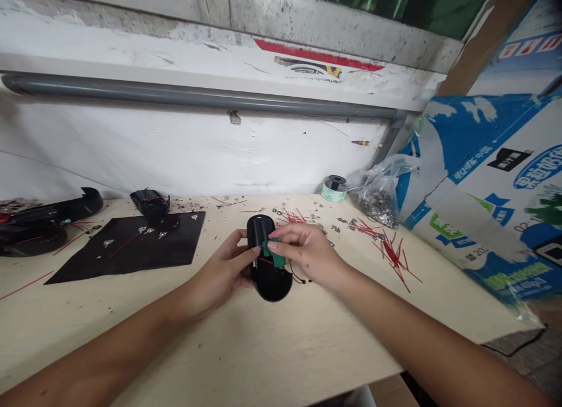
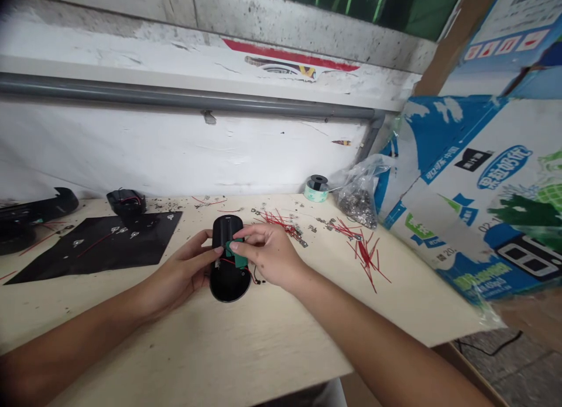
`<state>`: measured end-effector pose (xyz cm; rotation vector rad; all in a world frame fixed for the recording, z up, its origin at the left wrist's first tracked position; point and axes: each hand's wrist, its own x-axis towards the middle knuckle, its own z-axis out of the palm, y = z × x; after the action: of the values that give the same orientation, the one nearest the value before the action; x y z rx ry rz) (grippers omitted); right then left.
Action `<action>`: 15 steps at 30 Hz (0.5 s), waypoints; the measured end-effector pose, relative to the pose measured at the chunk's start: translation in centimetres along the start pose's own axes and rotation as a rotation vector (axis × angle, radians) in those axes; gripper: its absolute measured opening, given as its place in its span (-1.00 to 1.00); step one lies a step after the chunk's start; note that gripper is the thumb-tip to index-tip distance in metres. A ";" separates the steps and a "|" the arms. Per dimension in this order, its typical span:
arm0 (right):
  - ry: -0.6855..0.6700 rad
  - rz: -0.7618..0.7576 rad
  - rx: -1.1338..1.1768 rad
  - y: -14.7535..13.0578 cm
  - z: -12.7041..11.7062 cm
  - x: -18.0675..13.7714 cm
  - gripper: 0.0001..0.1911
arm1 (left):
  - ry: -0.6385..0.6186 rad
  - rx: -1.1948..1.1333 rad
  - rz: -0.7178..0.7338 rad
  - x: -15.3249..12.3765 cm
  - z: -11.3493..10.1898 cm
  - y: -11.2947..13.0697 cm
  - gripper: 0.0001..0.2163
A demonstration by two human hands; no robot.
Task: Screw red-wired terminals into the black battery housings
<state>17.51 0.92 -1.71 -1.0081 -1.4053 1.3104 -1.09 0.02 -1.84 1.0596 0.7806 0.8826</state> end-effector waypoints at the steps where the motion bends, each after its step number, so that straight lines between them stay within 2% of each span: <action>1: 0.000 0.010 -0.005 0.0 0.0 0.0 -0.75 | -0.007 -0.001 -0.002 0.0 0.0 0.0 -0.71; 8: -0.034 0.002 -0.019 0.5 0.4 0.0 -0.76 | -0.084 -0.054 -0.024 0.1 -0.2 -0.2 -0.74; 15: 0.006 -0.048 -0.038 0.3 0.7 0.1 -0.79 | -0.078 -0.008 -0.022 0.3 -0.4 -0.5 -0.63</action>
<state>16.78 0.88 -1.99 -0.9962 -1.4461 1.2493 -1.24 0.29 -2.48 1.0699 0.7221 0.8207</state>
